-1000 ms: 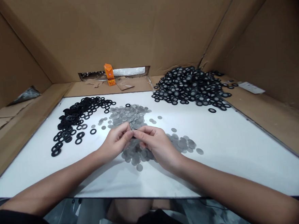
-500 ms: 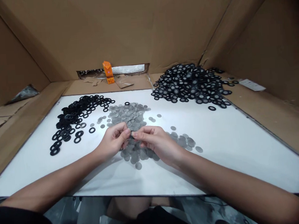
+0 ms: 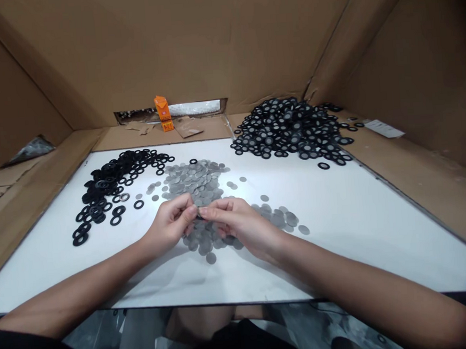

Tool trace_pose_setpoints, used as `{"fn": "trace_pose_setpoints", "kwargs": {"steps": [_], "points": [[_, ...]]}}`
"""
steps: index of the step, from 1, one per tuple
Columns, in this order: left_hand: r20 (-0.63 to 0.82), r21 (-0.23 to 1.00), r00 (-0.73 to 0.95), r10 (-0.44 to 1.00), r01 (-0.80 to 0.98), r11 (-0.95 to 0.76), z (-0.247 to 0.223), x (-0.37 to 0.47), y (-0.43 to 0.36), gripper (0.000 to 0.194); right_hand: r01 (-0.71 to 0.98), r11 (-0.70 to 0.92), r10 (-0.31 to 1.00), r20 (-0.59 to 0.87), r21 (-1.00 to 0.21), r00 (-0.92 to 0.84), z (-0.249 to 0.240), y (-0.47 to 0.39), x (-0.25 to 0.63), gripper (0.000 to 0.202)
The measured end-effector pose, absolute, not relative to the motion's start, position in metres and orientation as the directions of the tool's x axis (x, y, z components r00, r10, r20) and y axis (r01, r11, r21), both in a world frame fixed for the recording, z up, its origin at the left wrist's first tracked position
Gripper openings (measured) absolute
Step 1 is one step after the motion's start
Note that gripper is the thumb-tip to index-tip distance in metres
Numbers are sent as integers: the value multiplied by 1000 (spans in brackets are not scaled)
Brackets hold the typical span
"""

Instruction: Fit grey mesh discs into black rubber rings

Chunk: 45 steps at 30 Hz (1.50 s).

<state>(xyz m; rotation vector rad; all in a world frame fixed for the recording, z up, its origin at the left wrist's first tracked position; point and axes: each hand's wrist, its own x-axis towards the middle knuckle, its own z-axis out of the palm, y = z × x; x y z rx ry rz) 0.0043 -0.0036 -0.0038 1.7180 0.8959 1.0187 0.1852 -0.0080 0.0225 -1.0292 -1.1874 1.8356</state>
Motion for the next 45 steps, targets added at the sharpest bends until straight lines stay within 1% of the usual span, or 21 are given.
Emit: {"fn": "trace_pose_setpoints", "kwargs": {"steps": [3, 8, 10, 13, 15, 17, 19, 22, 25, 28, 30, 32, 34, 36, 38, 39, 41, 42, 45], "points": [[183, 970, 389, 903, 80, -231, -7, 4, -3, 38, -49, -210, 902, -174, -976, -395, 22, -5, 187, 27], [203, 964, 380, 902, 86, -253, -7, 6, -4, 37, 43, -115, 925, -123, -992, -360, 22, -2, 188, 25], [222, 955, 374, 900, 103, -279, -6, 6, -4, 37, 43, -116, 925, -124, -992, -359, 22, -2, 188, 25], [250, 938, 375, 893, 136, -319, -3, 6, -4, 38, 0, -181, 896, -165, -983, -413, 21, -2, 189, 27], [244, 941, 382, 891, 130, -314, -3, 6, -4, 38, -28, -219, 876, -184, -975, -446, 21, -1, 191, 28], [217, 952, 388, 896, 119, -282, -2, 6, -4, 39, -11, -216, 865, -186, -976, -465, 20, 1, 194, 28], [197, 957, 397, 897, 121, -263, -2, 7, -5, 40, 66, -173, 854, -183, -983, -487, 21, 5, 197, 28], [211, 944, 393, 895, 157, -291, -2, 10, -6, 41, 180, -89, 837, -171, -980, -519, 22, 9, 202, 28], [219, 933, 368, 904, 193, -305, -1, 13, -6, 42, 232, -17, 833, -142, -973, -534, 25, 13, 204, 27], [196, 943, 359, 913, 186, -276, -2, 16, -4, 41, 262, 44, 855, -99, -964, -509, 28, 14, 203, 25], [231, 934, 319, 919, 191, -301, -4, 18, -3, 40, 243, 48, 876, -76, -969, -476, 30, 12, 200, 23], [305, 912, 239, 922, 207, -355, -6, 19, -4, 40, 160, -2, 894, -73, -987, -441, 30, 8, 195, 22], [359, 894, 162, 919, 224, -389, -9, 20, -6, 40, 5, -110, 897, -102, -994, -429, 29, 2, 188, 23], [384, 885, 115, 916, 237, -400, -11, 21, -8, 39, -179, -227, 892, -131, -957, -432, 28, -5, 180, 23], [407, 875, 96, 908, 246, -418, -11, 21, -10, 39, -318, -274, 905, -132, -907, -403, 27, -11, 174, 23], [418, 869, 100, 903, 245, -429, -11, 21, -11, 40, -359, -275, 914, -127, -892, -384, 26, -14, 171, 23], [418, 868, 141, 897, 228, -440, -10, 20, -11, 40, -387, -261, 924, -112, -885, -366, 25, -17, 168, 22], [406, 874, 173, 897, 212, -437, -9, 19, -11, 40, -374, -252, 924, -107, -893, -366, 24, -17, 168, 23], [335, 903, 284, 898, 174, -392, -3, 14, -6, 41, -247, -182, 924, -79, -952, -374, 20, -13, 169, 28]]}}
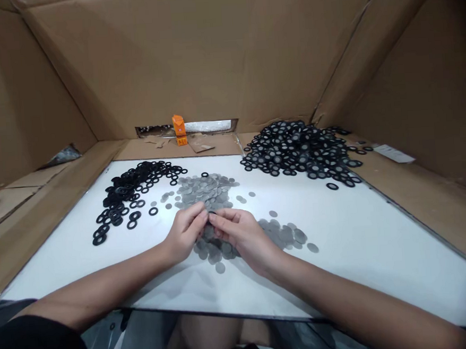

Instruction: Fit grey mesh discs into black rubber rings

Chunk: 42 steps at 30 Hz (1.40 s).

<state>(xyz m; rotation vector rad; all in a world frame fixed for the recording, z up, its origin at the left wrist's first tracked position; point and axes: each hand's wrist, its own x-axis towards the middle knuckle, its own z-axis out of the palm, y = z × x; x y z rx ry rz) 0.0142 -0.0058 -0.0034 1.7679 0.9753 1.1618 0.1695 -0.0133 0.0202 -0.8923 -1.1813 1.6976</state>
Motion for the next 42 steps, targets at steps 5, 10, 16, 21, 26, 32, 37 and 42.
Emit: {"fn": "trace_pose_setpoints", "kwargs": {"steps": [5, 10, 16, 21, 26, 32, 37, 42], "points": [[260, 907, 467, 845, 183, -380, 5, 6, 6, 42, 4, -20, 927, -20, -1000, -374, 18, -3, 176, 27], [250, 919, 427, 869, 177, -352, 4, 6, 6, 41, 121, 82, 913, 26, -989, -408, 21, 4, 184, 23], [278, 878, 322, 905, 297, -376, 5, 12, -1, 41, 222, 151, 902, 43, -963, -429, 19, 6, 192, 22], [274, 891, 237, 932, 302, -339, 6, 19, -2, 41, 256, 191, 894, 60, -948, -445, 20, 8, 192, 25], [289, 889, 263, 921, 283, -360, 6, 19, 0, 43, 263, 206, 878, 59, -942, -476, 25, 13, 195, 26], [465, 737, 372, 803, 340, -584, 3, 11, -3, 40, 279, 266, 877, 112, -923, -467, 35, 5, 198, 12], [616, 560, 388, 686, 397, -727, -2, 9, -5, 36, 290, 297, 871, 133, -910, -473, 37, -1, 195, 7], [579, 675, 306, 756, 340, -655, -1, 14, -6, 43, 118, 97, 904, 38, -988, -425, 28, -3, 184, 9]]}}
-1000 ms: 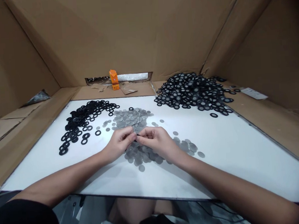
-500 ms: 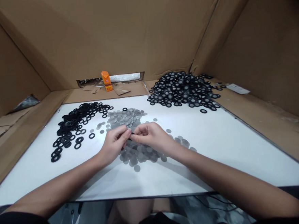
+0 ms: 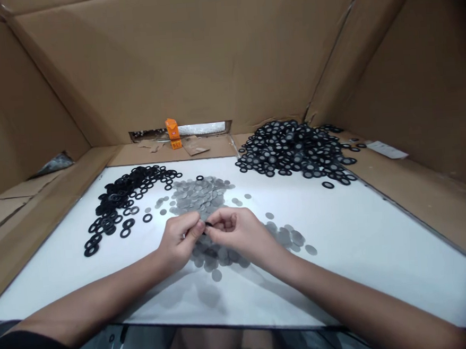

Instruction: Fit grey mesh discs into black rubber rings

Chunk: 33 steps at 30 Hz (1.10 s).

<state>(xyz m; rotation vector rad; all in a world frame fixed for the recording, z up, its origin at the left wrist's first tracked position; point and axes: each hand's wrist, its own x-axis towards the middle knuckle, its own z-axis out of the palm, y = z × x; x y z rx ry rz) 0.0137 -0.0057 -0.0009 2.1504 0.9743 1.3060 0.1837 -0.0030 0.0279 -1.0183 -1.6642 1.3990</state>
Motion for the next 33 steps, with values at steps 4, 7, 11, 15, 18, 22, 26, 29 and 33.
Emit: {"fn": "trace_pose_setpoints", "kwargs": {"steps": [4, 7, 11, 15, 18, 22, 26, 29, 33], "points": [[479, 827, 151, 865, 254, -502, -3, 19, -10, 46, -79, -28, 939, 1, -996, -343, 24, -10, 171, 15], [377, 896, 145, 915, 195, -400, -7, 20, -13, 47, -221, -111, 944, -34, -969, -328, 24, -15, 168, 20], [319, 913, 276, 907, 169, -372, -8, 14, -10, 47, -242, -141, 933, -47, -960, -357, 25, -16, 172, 22], [320, 850, 417, 851, 271, -453, 3, 4, -1, 43, -80, -105, 909, -63, -991, -412, 26, -10, 178, 22], [333, 749, 502, 798, 373, -547, 12, -2, 6, 37, 59, -15, 906, -38, -998, -421, 24, -5, 181, 16], [326, 707, 578, 748, 375, -599, 14, -3, 8, 37, 241, 121, 901, 5, -963, -433, 20, 0, 185, 16], [368, 716, 461, 807, 413, -563, 10, 3, 5, 37, 293, 180, 899, 36, -939, -436, 25, 3, 187, 16], [429, 677, 373, 823, 470, -566, 7, 7, 1, 34, 304, 183, 912, 45, -935, -408, 28, 4, 187, 15], [472, 628, 363, 804, 502, -595, 4, 8, 1, 34, 285, 179, 915, 53, -942, -399, 27, 4, 187, 12]]}}
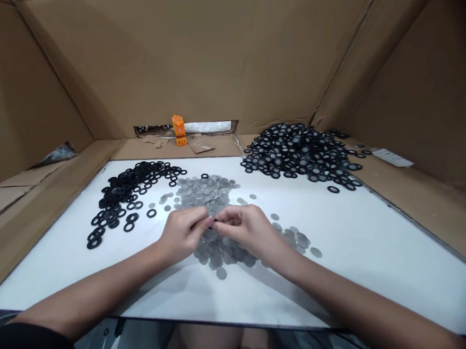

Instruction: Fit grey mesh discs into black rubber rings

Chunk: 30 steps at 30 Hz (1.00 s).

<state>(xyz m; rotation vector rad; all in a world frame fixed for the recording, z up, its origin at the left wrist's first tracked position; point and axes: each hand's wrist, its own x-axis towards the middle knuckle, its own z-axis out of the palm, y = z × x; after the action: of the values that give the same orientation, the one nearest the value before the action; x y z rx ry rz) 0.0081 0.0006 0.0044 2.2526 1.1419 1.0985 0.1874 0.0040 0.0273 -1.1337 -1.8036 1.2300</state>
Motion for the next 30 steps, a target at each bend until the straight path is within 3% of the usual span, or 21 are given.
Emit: {"fn": "trace_pose_setpoints", "kwargs": {"steps": [11, 17, 20, 25, 30], "points": [[219, 912, 403, 889, 240, -333, 1, 9, 4, 47, 222, 164, 930, 75, -961, -360, 20, 2, 185, 10], [141, 977, 366, 920, 98, -188, -5, 7, 5, 49, 21, -123, 882, -119, -992, -457, 19, 1, 180, 26], [94, 991, 333, 938, 60, -121, -8, 7, 6, 49, -48, -191, 886, -151, -980, -439, 20, 0, 180, 29], [121, 988, 377, 918, 42, -147, -4, 6, 4, 41, 0, -133, 926, -124, -991, -357, 22, 0, 183, 27], [197, 936, 405, 893, 193, -293, 2, 6, 0, 35, 25, -92, 938, -95, -995, -335, 24, -4, 182, 21]]}}
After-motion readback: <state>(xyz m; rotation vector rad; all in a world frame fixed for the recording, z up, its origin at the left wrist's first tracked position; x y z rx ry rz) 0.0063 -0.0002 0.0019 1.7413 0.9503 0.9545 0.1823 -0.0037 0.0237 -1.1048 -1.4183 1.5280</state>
